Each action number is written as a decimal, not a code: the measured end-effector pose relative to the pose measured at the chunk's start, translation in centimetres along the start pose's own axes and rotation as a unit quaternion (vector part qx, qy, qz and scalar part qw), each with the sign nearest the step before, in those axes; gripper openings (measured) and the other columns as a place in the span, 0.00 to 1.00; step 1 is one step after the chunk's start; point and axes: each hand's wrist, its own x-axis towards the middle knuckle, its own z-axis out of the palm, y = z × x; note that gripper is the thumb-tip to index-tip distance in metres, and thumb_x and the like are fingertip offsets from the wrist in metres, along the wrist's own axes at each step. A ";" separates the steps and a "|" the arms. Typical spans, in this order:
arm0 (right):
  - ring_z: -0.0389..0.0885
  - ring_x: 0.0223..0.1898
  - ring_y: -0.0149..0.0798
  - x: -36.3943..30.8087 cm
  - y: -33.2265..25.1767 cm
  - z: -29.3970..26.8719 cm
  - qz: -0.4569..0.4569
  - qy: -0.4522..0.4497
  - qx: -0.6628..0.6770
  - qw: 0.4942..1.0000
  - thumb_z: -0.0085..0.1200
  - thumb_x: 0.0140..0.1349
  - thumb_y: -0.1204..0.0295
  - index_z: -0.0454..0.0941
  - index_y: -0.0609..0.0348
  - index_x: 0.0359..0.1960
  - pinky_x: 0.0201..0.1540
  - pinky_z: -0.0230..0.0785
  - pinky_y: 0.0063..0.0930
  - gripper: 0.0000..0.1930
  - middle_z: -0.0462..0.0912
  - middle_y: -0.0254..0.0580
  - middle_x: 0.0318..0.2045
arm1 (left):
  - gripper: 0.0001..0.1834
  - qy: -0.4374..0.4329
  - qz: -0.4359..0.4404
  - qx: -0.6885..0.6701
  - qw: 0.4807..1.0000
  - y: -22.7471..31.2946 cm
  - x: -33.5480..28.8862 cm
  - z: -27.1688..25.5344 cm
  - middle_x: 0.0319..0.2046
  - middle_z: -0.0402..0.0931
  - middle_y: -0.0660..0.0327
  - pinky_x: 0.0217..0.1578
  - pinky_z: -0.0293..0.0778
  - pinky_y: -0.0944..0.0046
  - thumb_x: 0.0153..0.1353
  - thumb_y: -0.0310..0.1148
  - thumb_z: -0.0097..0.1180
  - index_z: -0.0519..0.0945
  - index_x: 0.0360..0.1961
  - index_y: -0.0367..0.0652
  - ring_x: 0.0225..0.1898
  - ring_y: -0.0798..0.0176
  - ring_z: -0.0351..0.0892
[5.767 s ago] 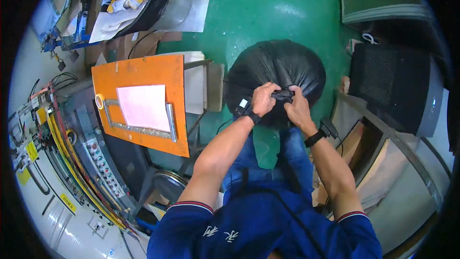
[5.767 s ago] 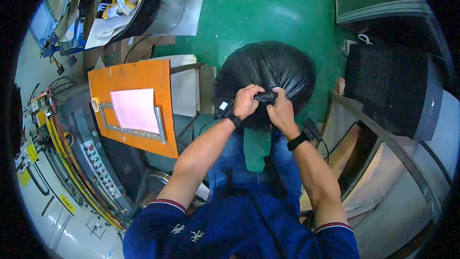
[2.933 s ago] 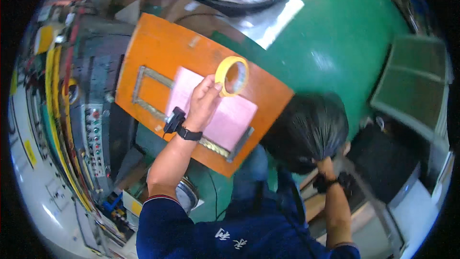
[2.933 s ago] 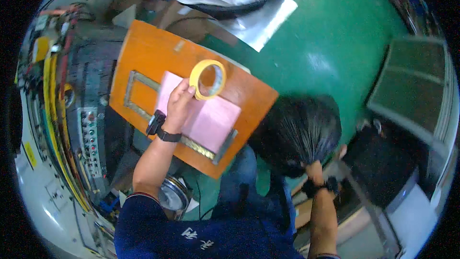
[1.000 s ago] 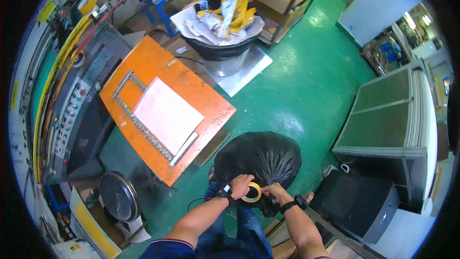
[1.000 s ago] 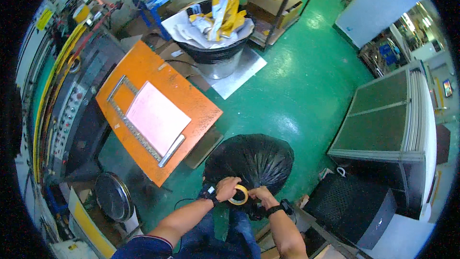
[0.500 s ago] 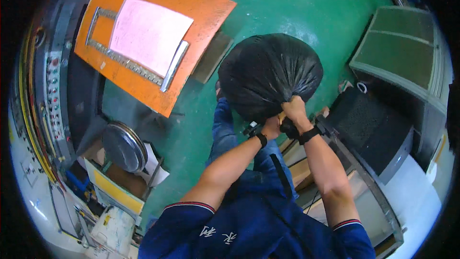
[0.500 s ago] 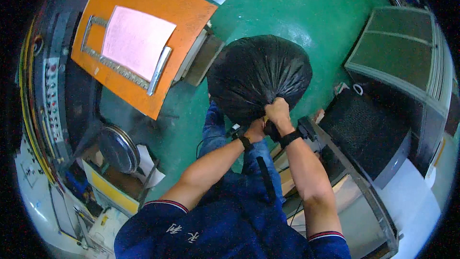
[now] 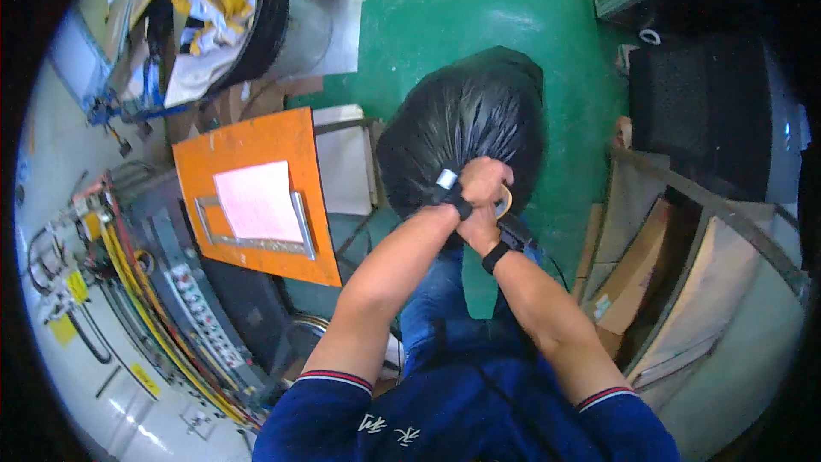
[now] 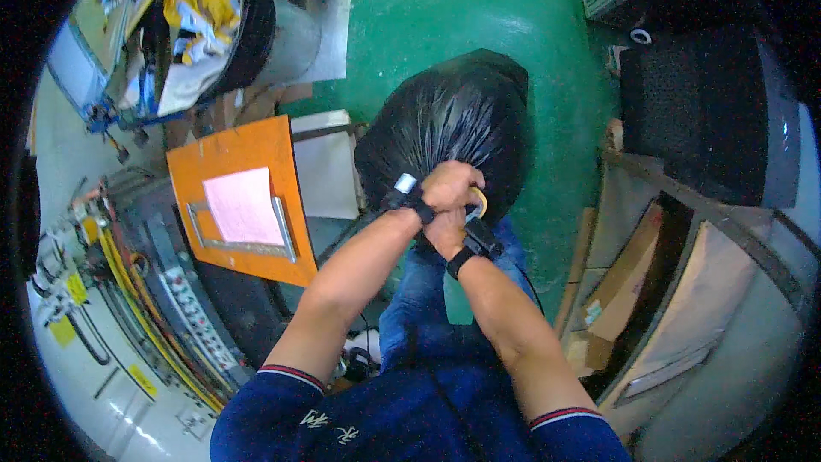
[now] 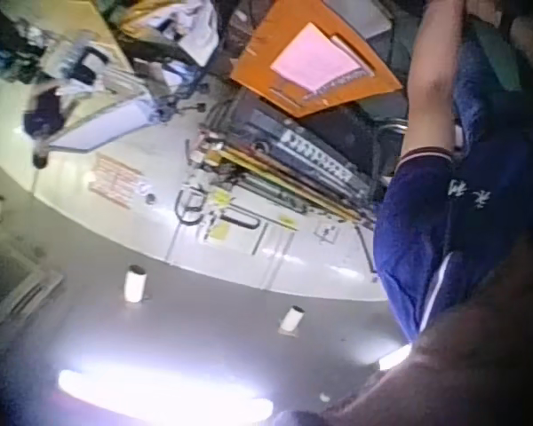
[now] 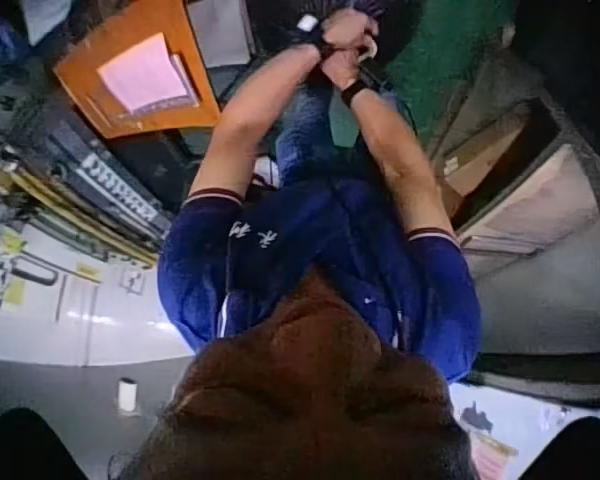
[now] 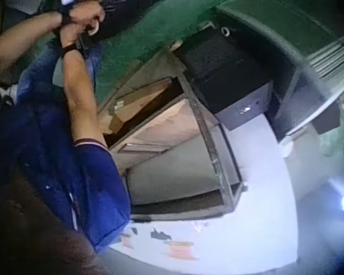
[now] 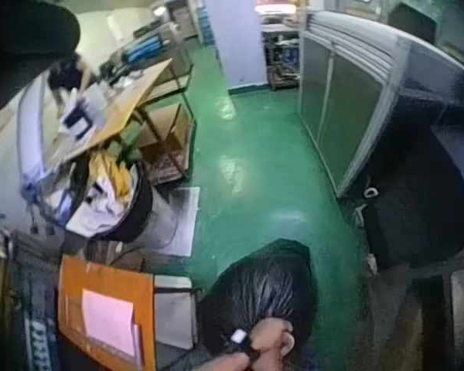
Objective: The recorder removes full trash bags from bins, ties them, and consolidates waste at a printing workstation.
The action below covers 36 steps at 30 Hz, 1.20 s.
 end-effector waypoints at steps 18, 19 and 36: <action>0.78 0.30 0.61 -1.1 -3.3 -8.2 0.047 0.031 0.006 0.998 0.52 0.52 0.78 0.63 0.65 0.38 0.33 0.72 0.49 0.14 0.77 0.61 0.28 | 0.24 0.075 0.030 -0.046 0.996 -1.5 4.4 -2.5 0.31 0.78 0.51 0.36 0.74 0.51 0.42 0.21 0.51 0.80 0.44 0.50 0.35 0.45 0.78; 0.78 0.32 0.62 -1.6 -2.7 -8.7 0.067 0.026 0.019 0.997 0.55 0.50 0.78 0.63 0.65 0.39 0.35 0.71 0.50 0.17 0.77 0.62 0.29 | 0.23 0.115 0.179 0.041 0.976 -1.1 3.0 -4.3 0.31 0.77 0.51 0.37 0.74 0.51 0.44 0.21 0.50 0.79 0.44 0.48 0.36 0.45 0.77; 0.70 0.23 0.31 -0.8 -1.6 -6.2 0.421 -0.032 0.420 0.803 0.53 0.44 0.77 0.71 0.68 0.37 0.27 0.64 0.27 0.16 0.73 0.36 0.22 | 0.28 0.345 -0.187 -0.309 0.867 1.2 -14.7 14.4 0.46 0.71 0.47 0.47 0.71 0.52 0.49 0.22 0.51 0.67 0.55 0.45 0.49 0.42 0.71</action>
